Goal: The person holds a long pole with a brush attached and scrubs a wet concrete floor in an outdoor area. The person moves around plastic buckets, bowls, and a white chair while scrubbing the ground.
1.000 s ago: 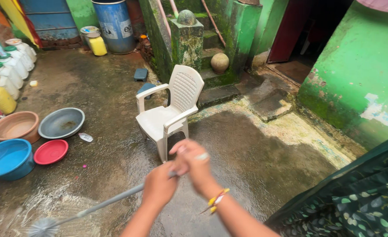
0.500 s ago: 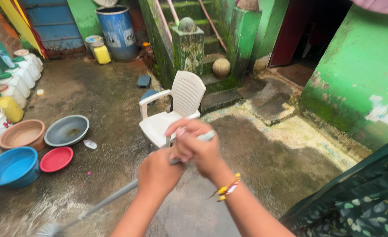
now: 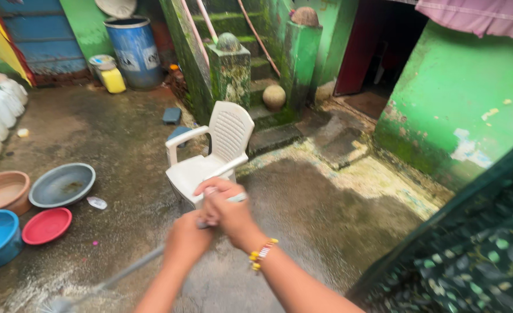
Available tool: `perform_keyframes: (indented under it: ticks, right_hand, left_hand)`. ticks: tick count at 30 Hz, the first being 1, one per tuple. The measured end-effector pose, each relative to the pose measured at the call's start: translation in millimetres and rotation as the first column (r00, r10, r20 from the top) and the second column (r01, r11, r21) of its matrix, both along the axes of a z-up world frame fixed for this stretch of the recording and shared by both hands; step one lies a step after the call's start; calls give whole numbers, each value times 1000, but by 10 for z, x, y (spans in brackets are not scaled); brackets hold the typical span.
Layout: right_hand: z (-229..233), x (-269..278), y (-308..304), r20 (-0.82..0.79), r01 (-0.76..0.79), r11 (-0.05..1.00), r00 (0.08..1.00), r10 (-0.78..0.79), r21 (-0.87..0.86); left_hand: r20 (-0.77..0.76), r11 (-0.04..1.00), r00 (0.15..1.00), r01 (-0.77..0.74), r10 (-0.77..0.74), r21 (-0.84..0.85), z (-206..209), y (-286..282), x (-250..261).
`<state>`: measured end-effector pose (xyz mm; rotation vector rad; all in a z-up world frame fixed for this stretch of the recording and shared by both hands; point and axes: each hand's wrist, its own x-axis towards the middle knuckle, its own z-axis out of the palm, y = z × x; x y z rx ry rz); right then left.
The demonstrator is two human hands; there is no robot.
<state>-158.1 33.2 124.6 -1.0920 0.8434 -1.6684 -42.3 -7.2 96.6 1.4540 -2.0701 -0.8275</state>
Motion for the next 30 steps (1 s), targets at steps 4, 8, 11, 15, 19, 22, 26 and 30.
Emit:
perform_keyframes:
  ticks: [4, 8, 11, 15, 19, 22, 26, 30]
  right_hand:
    - [-641, 255, -231, 6, -144, 987, 990, 144, 69]
    - [-657, 412, -389, 44, -194, 981, 980, 194, 8]
    - [-188, 370, -377, 4, -145, 986, 989, 146, -77]
    - [779, 111, -117, -83, -79, 983, 994, 65, -167]
    - [1564, -51, 258, -19, -57, 931, 998, 54, -361]
    - [1720, -86, 402, -4, -50, 910, 999, 53, -411]
    - [1209, 7, 315, -47, -30, 965, 999, 19, -261]
    - [217, 192, 259, -108, -98, 987, 991, 84, -127]
  left_hand:
    - [103, 993, 990, -107, 101, 51, -607, -241, 329]
    - [97, 983, 983, -144, 155, -112, -686, -374, 466]
    - [82, 972, 977, -184, 197, -143, -288, -320, 358]
    - [-38, 940, 990, -142, 137, -311, 613, -54, 64]
    - [-128, 923, 990, -110, 66, -369, 1369, 334, -222]
    - [-220, 927, 975, -76, -7, -368, 1499, 466, -284]
    - [-178, 949, 984, -67, 12, -308, 933, 310, -152]
    - [-76, 955, 995, -79, 60, -286, -116, 65, 161]
